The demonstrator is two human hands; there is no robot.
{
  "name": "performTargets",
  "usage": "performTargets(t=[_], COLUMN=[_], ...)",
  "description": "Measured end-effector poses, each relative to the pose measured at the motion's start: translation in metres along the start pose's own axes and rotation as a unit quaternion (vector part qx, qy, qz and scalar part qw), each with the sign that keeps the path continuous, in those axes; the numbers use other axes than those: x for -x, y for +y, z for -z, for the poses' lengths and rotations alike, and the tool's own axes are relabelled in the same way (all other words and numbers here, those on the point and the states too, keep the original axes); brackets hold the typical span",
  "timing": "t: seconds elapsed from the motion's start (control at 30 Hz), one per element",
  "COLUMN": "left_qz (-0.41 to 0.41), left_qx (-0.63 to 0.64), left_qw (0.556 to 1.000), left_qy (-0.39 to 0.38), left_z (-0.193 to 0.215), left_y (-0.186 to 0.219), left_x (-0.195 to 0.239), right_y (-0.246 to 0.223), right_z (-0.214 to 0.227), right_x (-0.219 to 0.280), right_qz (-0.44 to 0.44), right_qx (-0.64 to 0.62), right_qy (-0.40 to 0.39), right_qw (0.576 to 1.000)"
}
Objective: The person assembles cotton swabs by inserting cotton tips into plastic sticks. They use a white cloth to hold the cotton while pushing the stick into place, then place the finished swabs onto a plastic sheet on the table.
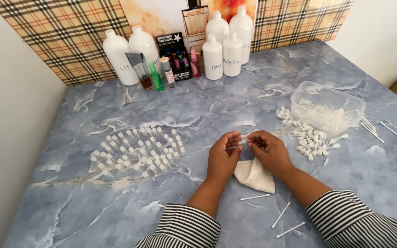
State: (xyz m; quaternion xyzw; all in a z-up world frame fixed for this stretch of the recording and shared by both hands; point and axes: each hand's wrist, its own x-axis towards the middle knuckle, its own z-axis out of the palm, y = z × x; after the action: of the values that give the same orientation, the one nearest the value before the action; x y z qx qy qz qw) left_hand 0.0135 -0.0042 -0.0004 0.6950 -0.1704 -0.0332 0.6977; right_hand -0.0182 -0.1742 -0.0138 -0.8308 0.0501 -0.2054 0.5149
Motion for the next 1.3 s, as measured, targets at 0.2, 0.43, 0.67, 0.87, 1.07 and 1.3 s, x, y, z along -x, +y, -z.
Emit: performTargets(t=[0.2, 0.43, 0.67, 0.87, 1.07, 1.3], left_qz=[-0.004, -0.011, -0.013, -0.008, -0.009, -0.008], left_qx=[-0.005, -0.022, -0.019, -0.016, -0.014, -0.028], left_qw=[1.0, 1.0, 1.0, 1.0, 1.0, 0.999], left_qy=[0.003, -0.001, 0.004, 0.018, 0.016, 0.013], left_z=[0.002, 0.003, 0.004, 0.003, 0.002, 0.003], left_y=[-0.004, 0.001, -0.001, 0.009, 0.007, 0.01], left_x=[-0.002, 0.0, 0.003, 0.007, 0.007, 0.005], right_y=[0.001, 0.007, 0.012, 0.009, 0.009, 0.006], right_z=[-0.002, -0.003, -0.006, -0.006, -0.005, -0.008], right_x=[-0.004, -0.007, -0.008, -0.01, -0.008, -0.01], right_qz=[0.014, 0.033, 0.034, 0.03, 0.03, 0.007], right_qx=[-0.002, -0.012, -0.024, -0.034, -0.045, -0.058], right_qy=[-0.005, -0.01, -0.005, -0.015, -0.015, -0.016], right_qw=[1.0, 0.999, 0.999, 0.999, 0.998, 0.998])
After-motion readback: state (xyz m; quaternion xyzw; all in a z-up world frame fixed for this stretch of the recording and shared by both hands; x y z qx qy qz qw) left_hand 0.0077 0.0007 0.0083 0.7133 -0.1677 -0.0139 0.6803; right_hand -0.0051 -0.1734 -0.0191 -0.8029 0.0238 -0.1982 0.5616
